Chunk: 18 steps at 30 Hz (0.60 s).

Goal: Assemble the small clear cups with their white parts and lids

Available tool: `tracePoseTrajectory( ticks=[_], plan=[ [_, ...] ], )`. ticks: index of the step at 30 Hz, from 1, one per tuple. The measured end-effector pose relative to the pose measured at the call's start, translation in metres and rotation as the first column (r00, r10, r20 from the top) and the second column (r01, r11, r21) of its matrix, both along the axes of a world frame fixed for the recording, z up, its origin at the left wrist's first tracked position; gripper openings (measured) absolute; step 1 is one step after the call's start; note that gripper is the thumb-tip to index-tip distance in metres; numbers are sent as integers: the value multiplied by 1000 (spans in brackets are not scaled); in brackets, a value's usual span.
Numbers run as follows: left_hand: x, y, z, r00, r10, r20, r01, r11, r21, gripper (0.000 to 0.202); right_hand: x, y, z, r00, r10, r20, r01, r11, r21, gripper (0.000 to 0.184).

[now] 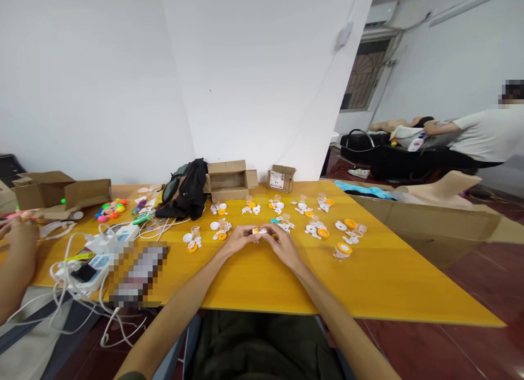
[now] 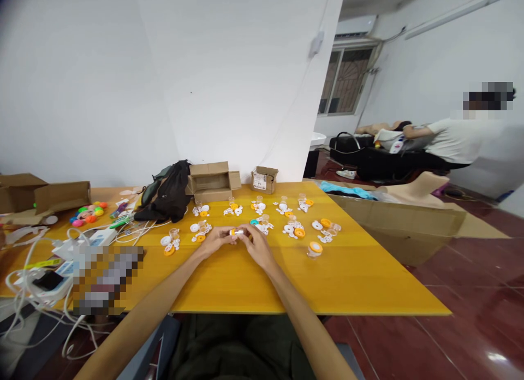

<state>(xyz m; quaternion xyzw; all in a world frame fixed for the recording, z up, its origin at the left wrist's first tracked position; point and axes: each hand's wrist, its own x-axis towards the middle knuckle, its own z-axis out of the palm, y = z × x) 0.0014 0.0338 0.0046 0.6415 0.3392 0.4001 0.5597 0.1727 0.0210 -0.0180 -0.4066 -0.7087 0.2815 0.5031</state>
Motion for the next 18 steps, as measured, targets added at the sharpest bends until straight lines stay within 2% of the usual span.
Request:
tracePoseTrajectory(
  ticks=[10,18],
  plan=[
    [-3,3,-2,1000,9,16,-9,1000,-21,49,1,-3,5,998,63,-13,-63,998,32,20],
    [-2,5,-5,999,37,25,-36,999,-29,53,-2,-3,3,997,44,-56,-45,999,-16,25]
  ],
)
